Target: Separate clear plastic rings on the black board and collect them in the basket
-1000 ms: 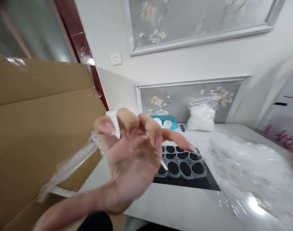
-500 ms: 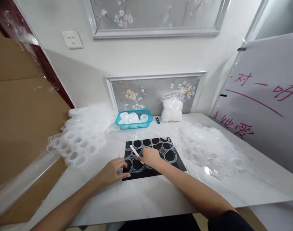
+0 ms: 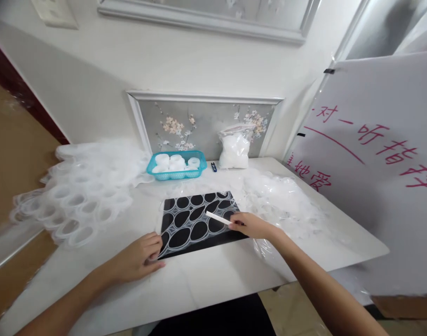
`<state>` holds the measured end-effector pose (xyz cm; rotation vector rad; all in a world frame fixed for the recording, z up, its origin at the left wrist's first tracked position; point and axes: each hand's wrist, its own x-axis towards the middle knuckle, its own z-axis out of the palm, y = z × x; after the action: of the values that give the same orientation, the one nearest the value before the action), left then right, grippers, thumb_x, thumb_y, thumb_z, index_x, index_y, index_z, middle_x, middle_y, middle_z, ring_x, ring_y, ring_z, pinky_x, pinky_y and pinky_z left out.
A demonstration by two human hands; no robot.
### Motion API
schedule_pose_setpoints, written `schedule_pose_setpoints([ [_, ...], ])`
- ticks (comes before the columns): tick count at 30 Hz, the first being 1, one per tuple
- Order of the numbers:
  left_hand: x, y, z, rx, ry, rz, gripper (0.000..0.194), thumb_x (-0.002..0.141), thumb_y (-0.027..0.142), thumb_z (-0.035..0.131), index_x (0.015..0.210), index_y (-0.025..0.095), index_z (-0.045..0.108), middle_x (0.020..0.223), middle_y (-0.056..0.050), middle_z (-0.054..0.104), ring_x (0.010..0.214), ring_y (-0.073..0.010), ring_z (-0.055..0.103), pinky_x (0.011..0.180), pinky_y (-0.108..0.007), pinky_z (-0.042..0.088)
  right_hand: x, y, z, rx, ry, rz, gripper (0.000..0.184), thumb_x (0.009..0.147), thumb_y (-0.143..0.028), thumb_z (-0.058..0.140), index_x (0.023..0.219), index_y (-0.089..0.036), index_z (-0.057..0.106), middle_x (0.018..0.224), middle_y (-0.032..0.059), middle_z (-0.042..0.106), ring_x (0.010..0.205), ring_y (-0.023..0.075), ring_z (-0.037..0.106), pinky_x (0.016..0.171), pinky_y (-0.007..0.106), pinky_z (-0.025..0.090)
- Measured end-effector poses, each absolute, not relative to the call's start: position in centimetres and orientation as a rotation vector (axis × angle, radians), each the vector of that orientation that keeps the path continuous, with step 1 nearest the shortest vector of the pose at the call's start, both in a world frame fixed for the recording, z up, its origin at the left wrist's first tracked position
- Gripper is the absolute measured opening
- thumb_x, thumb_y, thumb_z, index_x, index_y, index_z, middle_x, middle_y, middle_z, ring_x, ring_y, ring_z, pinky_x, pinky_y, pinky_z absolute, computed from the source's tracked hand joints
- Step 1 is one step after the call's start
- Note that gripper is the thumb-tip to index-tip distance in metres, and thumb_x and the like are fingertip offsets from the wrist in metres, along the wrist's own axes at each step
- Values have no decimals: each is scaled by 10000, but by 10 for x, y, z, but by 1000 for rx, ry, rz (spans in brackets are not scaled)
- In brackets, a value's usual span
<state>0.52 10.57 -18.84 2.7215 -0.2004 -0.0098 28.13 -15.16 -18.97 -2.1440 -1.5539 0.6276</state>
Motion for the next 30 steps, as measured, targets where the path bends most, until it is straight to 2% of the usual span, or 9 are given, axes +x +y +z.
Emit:
schedule_pose_setpoints([
  [5,3,103,-180,2647,-297,-32,370,940,334,443,619,178,345,640,-7,463,705,-166,439,686,-282,359,268,-185,-183,-2245,-1553,845,322,934,-380,402,681,-195,474,633,-5,509,580,133,432,560,276,311],
  [10,-3,95,-185,2632,-375,-112,404,887,385,516,594,176,333,570,2,453,626,-152,453,602,-269,336,258,-198,-176,-2107,-1362,1241,310,929,-376,418,697,-189,501,652,8,607,617,142,572,618,272,409],
  [13,-3,93,-189,2621,-374,-137,360,847,465,580,672,177,454,660,4,529,622,-142,499,586,-259,355,270,-197,-169,-2064,-1342,1210,309,907,-393,469,703,-183,567,678,17,617,660,145,579,634,271,414],
  [16,0,96,-190,2637,-349,-82,383,831,553,594,782,176,542,742,-4,576,645,-144,538,600,-262,392,286,-179,-166,-1986,-1233,991,299,864,-456,543,752,-194,634,687,5,566,623,121,491,583,262,378],
  [18,3,98,-191,2648,-284,-9,364,869,539,559,839,176,581,806,-16,614,688,-146,575,637,-263,436,290,-156,-170,-1794,-956,862,307,836,-503,569,773,-208,626,676,-10,521,579,105,433,559,260,376],
  [22,8,102,-204,2748,-39,244,341,956,453,453,1111,195,612,1141,-65,653,997,-187,639,852,-301,509,264,-91,-190,-1346,-523,906,344,743,-525,672,705,-217,523,541,-70,358,466,75,323,474,240,362],
  [24,9,104,-215,2832,79,297,387,963,456,437,1206,196,590,1233,-77,631,1091,-213,621,908,-342,512,242,-58,-201,-1293,-507,957,370,698,-503,727,682,-206,506,557,-61,423,496,72,414,486,223,395],
  [27,9,104,-226,2938,182,226,418,961,443,438,1259,182,574,1295,-92,596,1096,-242,628,861,-371,543,213,-17,-216,-1289,-568,987,366,650,-483,774,771,-183,604,686,-9,601,648,106,587,612,233,497],
  [30,9,102,-227,3000,216,132,433,951,428,461,1285,171,559,1343,-98,555,1043,-257,653,780,-366,563,196,8,-228,-1300,-667,970,399,625,-508,778,794,-174,640,660,-9,631,662,133,630,712,290,550],
])
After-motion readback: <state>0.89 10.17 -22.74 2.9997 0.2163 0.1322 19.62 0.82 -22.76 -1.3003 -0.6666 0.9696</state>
